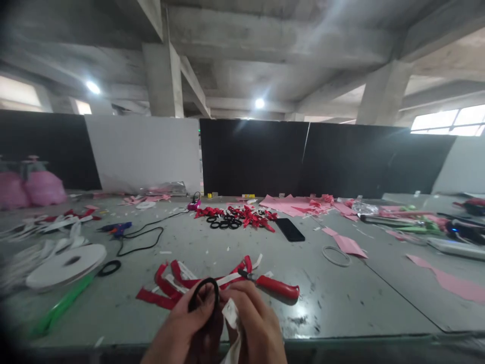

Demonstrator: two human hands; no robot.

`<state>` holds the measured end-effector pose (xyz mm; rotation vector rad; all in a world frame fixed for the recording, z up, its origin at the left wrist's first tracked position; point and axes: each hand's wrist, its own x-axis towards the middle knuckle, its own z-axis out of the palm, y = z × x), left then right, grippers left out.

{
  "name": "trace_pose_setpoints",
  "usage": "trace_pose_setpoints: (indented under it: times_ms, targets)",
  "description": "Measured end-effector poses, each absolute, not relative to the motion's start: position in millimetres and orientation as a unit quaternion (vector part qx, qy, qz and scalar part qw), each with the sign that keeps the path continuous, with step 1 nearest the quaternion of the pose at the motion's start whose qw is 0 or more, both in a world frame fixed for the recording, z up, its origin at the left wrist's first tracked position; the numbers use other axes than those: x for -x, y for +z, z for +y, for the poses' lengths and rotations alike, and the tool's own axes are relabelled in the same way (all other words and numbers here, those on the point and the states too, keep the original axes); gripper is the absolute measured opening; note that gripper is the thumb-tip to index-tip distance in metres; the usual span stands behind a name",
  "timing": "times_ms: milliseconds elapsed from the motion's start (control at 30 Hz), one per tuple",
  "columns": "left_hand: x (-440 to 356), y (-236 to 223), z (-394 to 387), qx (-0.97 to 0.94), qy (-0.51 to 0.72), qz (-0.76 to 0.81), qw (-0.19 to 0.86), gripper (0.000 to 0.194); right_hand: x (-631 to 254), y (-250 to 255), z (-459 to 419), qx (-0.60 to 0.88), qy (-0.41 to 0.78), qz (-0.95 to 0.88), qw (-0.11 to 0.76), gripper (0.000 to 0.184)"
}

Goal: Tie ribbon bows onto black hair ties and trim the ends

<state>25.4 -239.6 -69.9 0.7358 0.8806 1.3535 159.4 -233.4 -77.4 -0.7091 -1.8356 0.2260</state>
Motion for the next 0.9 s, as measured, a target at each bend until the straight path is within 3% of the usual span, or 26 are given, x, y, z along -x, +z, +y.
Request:
trace_pose_setpoints:
  times_ms: [100, 367, 500, 700, 900]
  targets:
    - [-33.5, -84.3, -253.2, -0.364, 0.603, 0.469, 0.534, 0.051, -168.2, -90.1, -248.6, 0.324, 0.038, -0.791, 0.517, 0.029]
    - [-45.3, -71.2, -258.7, -0.621, 0.455, 0.559, 0.308, 0.019, -187.7, -98.4, -248.6, 0.351, -0.087, -0.82, 0.443, 0.045]
    - [-46.6, -71.2, -263.8, -0.669, 0.404, 0.549, 0.296, 0.011, -191.1, -112.0, -248.9, 0.382, -0.084, -0.815, 0.428, 0.041]
    - [-41.5, -92.6, -262.0, -0.666, 0.37, 0.561, 0.323, 0.029, -199.6, -127.7, -237.9, 0.389, -0.098, -0.838, 0.37, 0.026]
    - [-33.0, -104.2, -260.0, -0.694, 0.356, 0.514, 0.357, 0.026, -198.0, -134.7, -235.5, 0.371, 0.04, -0.86, 0.349, 0.015]
